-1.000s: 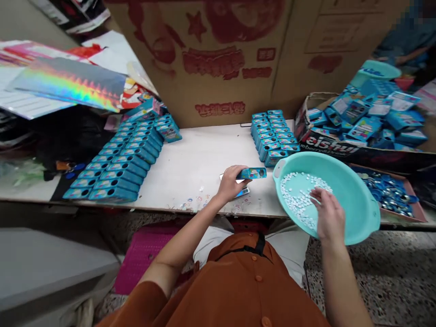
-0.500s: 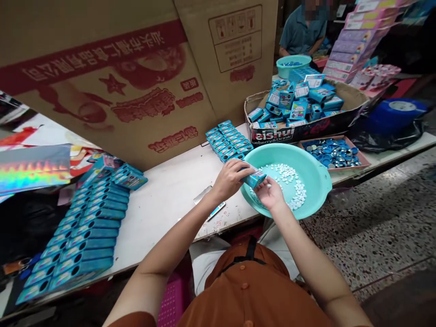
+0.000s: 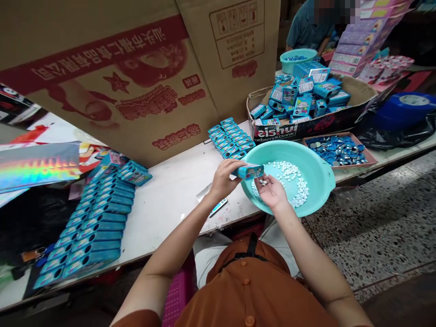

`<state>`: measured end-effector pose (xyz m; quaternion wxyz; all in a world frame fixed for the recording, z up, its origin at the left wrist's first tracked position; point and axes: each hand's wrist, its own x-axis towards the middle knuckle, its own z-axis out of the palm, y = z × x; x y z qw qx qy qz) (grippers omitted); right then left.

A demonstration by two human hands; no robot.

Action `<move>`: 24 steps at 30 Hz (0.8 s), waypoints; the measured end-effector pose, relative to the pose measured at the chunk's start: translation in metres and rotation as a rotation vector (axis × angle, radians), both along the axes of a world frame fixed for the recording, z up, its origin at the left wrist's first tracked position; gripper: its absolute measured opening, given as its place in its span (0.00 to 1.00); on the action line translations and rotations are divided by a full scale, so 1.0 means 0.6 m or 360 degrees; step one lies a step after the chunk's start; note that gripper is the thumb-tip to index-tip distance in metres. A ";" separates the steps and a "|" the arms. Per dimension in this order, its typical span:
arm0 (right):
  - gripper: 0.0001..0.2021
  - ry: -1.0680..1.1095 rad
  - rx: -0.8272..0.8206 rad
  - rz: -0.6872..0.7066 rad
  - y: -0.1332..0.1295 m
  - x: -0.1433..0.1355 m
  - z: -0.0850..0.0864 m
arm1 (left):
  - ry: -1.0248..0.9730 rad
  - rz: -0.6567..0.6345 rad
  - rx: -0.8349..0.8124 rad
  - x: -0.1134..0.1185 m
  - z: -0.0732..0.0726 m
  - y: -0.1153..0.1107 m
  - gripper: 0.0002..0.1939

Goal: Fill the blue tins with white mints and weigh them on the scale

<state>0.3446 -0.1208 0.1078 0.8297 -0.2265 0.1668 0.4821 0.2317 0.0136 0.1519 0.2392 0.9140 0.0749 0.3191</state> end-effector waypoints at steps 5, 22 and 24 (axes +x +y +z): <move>0.13 0.0001 -0.0169 0.0068 -0.013 -0.002 0.028 | -0.0142 0.0345 -0.0875 -0.031 -0.029 -0.010 0.21; 0.11 -0.0278 -0.0539 -0.0032 -0.031 0.017 0.031 | -0.0472 0.1161 -0.1323 -0.213 -0.163 0.035 0.20; 0.12 -0.0305 -0.0570 -0.0054 -0.036 0.023 0.026 | -0.0476 0.1143 -0.1344 -0.212 -0.173 0.037 0.20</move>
